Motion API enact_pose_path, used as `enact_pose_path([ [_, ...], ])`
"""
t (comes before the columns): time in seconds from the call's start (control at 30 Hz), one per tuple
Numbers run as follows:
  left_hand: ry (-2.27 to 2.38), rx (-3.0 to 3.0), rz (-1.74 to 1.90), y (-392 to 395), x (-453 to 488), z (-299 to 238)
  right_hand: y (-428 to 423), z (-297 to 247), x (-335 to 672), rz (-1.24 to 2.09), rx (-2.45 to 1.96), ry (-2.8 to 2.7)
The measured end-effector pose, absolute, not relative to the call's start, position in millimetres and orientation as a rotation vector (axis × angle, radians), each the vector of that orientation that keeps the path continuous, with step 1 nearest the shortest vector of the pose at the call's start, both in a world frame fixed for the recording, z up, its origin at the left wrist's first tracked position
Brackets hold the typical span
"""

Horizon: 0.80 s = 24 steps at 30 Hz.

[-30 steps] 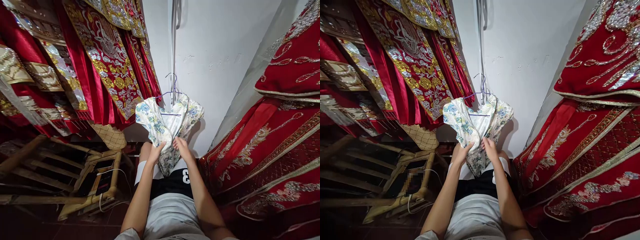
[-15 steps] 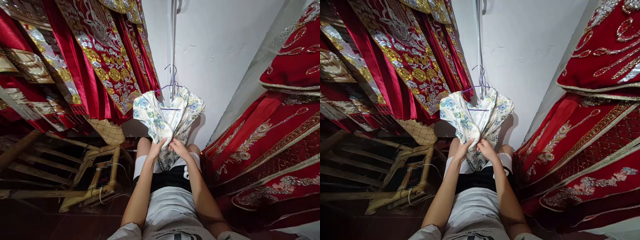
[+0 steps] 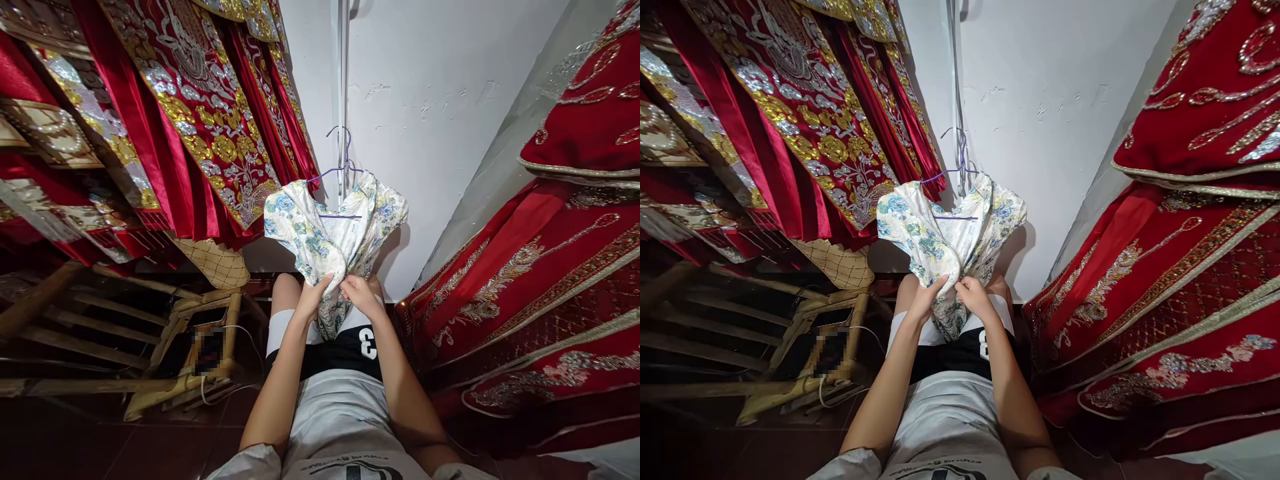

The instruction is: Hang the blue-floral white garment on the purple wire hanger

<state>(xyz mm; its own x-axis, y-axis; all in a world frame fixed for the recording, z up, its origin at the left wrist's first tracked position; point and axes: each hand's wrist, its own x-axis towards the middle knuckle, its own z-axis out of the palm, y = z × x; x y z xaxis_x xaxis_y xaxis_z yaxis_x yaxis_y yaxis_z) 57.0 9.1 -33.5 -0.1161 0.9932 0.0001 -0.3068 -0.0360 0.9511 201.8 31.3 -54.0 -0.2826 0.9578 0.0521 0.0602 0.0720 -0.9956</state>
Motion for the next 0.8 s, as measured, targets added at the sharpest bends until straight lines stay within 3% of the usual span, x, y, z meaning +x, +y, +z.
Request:
enact_pose_path([
  [0.3, 1.753, 1.528, 1.961, 2, 50, -60, 24, -50, 214, 1.315, -1.134, -1.496],
  [0.5, 1.341, 2.268, 1.525, -9, 65, -53, 18, -49, 214, 1.275, -1.1, -1.482],
  [0.8, 0.969, 2.137, 1.696, 12, 60, -57, 14, -42, 227, 1.32, -0.944, -1.527],
])
